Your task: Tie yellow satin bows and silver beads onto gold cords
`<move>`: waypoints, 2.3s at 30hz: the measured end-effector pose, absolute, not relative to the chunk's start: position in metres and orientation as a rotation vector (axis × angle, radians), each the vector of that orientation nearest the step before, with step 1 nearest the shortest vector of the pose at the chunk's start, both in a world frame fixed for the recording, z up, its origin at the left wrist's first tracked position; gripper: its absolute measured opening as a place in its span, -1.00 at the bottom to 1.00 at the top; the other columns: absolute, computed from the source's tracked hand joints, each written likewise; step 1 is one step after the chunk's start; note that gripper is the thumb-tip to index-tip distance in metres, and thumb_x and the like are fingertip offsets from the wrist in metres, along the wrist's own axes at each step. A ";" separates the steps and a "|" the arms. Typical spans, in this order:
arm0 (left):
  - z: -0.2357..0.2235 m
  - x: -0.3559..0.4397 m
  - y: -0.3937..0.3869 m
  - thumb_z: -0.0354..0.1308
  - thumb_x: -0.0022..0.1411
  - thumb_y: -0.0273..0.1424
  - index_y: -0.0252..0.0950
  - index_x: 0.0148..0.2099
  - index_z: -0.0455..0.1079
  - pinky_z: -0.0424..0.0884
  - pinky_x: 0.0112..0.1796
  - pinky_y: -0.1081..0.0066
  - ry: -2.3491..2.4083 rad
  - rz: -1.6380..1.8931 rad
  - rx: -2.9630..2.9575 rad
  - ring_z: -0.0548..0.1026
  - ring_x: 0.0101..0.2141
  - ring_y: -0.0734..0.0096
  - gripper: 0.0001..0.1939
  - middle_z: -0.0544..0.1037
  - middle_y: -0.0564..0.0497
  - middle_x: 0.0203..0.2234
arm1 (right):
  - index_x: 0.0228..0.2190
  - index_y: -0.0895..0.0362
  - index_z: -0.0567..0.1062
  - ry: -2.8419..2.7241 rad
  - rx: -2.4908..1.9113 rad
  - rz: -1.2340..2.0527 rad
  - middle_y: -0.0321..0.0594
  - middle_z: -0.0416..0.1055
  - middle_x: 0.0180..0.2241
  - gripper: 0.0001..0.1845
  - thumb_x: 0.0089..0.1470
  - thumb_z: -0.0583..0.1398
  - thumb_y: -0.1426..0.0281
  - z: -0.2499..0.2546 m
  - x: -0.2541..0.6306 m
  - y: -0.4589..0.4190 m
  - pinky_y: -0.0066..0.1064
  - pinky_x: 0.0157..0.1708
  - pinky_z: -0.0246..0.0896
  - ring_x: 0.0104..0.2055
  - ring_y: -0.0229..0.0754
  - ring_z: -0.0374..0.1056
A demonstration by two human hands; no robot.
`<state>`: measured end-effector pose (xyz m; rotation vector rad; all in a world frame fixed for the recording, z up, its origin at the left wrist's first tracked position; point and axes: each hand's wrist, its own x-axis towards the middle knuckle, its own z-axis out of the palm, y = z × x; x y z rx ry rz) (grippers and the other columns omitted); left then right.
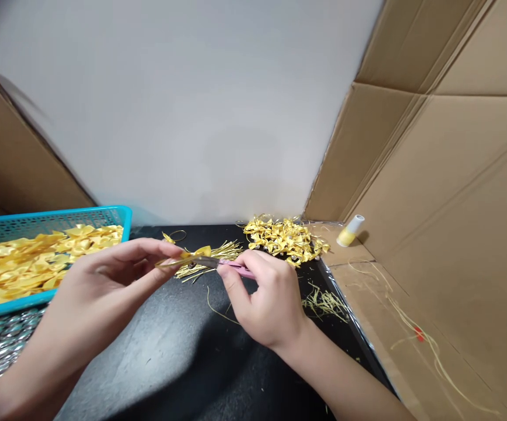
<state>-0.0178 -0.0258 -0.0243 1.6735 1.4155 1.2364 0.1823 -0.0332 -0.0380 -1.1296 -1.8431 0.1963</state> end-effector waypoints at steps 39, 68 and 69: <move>-0.020 -0.014 -0.027 0.33 0.00 -0.15 -0.18 -0.29 0.58 0.22 -0.66 0.58 1.495 1.291 1.570 0.50 -0.49 0.42 -0.73 0.62 0.01 -0.43 | -0.34 0.21 0.46 -1.853 -0.985 -0.380 -0.27 0.37 -0.52 -0.88 0.16 0.19 0.39 -0.049 0.178 -0.034 -0.47 -0.45 0.15 -0.50 -0.30 0.25; -0.023 -0.010 -0.028 0.33 0.01 -0.16 -0.19 -0.26 0.57 0.22 -0.59 0.51 1.535 1.277 1.585 0.39 -0.56 0.46 -0.73 0.55 0.06 -0.53 | -0.38 0.21 0.47 -1.849 -1.016 -0.478 -0.26 0.38 -0.55 -0.85 0.16 0.19 0.36 -0.052 0.178 -0.034 -0.45 -0.47 0.14 -0.53 -0.27 0.25; -0.023 -0.010 -0.029 0.32 0.02 -0.16 -0.19 -0.26 0.57 0.20 -0.60 0.51 1.539 1.280 1.596 0.35 -0.58 0.48 -0.73 0.53 0.07 -0.57 | -0.38 0.21 0.47 -1.848 -1.022 -0.477 -0.26 0.38 -0.56 -0.84 0.16 0.19 0.36 -0.051 0.178 -0.034 -0.45 -0.47 0.15 -0.53 -0.27 0.25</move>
